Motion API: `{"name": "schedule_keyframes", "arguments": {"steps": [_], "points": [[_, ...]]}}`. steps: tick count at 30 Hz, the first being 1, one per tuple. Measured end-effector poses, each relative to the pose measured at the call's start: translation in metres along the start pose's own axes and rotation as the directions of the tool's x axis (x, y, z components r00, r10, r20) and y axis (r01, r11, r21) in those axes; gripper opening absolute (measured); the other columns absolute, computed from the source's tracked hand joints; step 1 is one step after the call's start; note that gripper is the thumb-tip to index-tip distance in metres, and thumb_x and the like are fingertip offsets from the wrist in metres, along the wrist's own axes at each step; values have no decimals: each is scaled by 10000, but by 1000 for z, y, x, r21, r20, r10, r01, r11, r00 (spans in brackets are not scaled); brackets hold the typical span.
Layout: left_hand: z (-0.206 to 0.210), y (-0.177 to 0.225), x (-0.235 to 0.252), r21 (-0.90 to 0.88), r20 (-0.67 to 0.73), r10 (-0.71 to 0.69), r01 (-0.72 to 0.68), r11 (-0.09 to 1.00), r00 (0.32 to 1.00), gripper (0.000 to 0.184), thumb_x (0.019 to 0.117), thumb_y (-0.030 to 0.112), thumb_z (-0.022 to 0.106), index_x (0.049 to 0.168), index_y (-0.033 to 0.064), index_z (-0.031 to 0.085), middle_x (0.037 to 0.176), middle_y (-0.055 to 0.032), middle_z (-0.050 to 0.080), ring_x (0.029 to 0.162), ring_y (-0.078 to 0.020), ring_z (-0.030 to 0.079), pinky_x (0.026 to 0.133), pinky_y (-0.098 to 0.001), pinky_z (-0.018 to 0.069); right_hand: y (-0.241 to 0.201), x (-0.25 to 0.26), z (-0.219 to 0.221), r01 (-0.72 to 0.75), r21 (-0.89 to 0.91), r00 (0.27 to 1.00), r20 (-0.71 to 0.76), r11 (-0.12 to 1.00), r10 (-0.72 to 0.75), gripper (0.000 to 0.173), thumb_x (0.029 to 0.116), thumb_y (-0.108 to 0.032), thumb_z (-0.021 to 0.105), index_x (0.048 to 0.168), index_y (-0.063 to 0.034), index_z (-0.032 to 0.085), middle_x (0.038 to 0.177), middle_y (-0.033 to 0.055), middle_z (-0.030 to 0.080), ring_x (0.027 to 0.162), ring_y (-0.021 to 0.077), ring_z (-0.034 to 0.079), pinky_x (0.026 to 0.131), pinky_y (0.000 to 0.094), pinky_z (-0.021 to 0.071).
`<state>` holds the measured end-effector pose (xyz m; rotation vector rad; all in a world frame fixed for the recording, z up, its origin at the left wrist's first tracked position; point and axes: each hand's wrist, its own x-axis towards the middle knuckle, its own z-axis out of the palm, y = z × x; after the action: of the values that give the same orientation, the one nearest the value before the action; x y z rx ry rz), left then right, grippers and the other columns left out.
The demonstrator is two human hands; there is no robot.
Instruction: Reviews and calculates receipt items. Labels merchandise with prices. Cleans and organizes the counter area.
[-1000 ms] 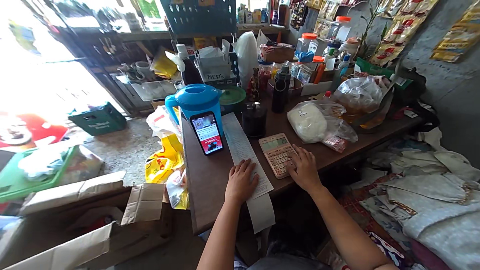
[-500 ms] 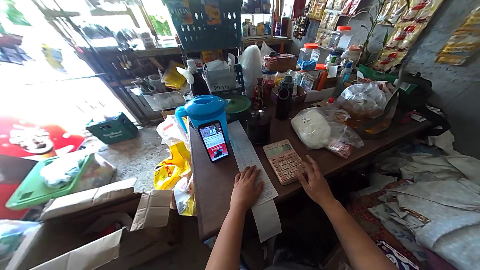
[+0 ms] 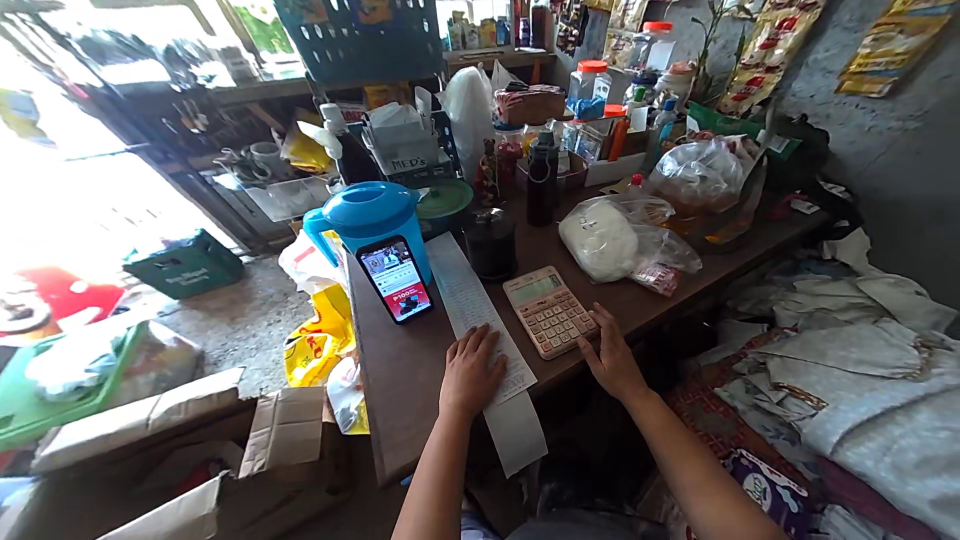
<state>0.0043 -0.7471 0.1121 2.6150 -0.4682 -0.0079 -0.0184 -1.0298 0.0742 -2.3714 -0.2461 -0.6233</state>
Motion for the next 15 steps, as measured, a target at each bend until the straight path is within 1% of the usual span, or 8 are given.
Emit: {"name": "schedule_keyframes", "arguments": {"steps": [3,5,6,7,9,10,12,15], "points": [[1,-1,0,3,-10,9,-9,1000,1000,487,1045,383,462,1445,127,571,1583,-104,450,1502,-309,350,1217,-540,219,3,0,2,16,2,1000,-21,1000,-16,602,1061,-375,465,1442,90,471,1532,282,449,1418,377,477,1161,455,420],[1,-1,0,6,-7,9,-8,1000,1000,492,1047,387,456,1451,129,566,1582,-105,451,1504,-308,346,1218,-539,215,4,0,2,23,-14,1000,-6,1000,-24,574,1065,-382,453,1425,60,516,1538,284,441,1418,394,472,1156,471,421],[1,-1,0,8,-7,7,-7,1000,1000,493,1046,389,456,1450,130,567,1581,-105,452,1503,-308,347,1219,-539,215,3,0,2,23,-25,1000,9,999,-22,545,1068,-384,446,1394,37,563,1539,281,441,1406,398,482,1146,476,430],[1,-1,0,8,-8,8,-8,1000,1000,493,1045,389,456,1448,127,569,1580,-106,454,1501,-310,350,1217,-540,217,3,1,1,23,-33,1000,17,999,-23,515,1070,-382,441,1328,25,626,1526,282,456,1376,395,514,1124,471,451],[2,-2,0,8,-11,9,-9,1000,1000,492,1044,390,457,1448,133,569,1582,-105,451,1502,-307,349,1218,-538,217,0,2,0,18,-16,1000,9,1000,-18,457,1070,-330,446,1179,45,684,1489,289,487,1317,377,567,1087,445,484],[2,-2,0,9,-10,9,-9,1000,1000,492,1045,390,455,1451,135,566,1584,-103,448,1504,-302,347,1219,-535,215,-1,2,-1,14,1,1000,-10,1000,-14,435,1068,-298,450,1128,64,683,1469,291,501,1288,361,590,1062,419,505],[2,-2,0,7,-8,7,-7,1000,1000,488,1047,387,456,1449,134,566,1586,-99,445,1505,-301,344,1220,-533,214,-2,-1,0,3,16,999,-42,1000,-2,421,1067,-266,442,1102,95,656,1443,288,522,1260,339,610,1030,388,526],[1,-2,0,5,-19,11,-11,1000,1000,487,1045,383,459,1445,128,571,1580,-106,454,1502,-309,349,1217,-538,217,0,-2,6,15,7,997,-79,1000,-14,399,1057,-258,432,1042,96,614,1409,300,536,1214,335,629,984,377,542]]}}
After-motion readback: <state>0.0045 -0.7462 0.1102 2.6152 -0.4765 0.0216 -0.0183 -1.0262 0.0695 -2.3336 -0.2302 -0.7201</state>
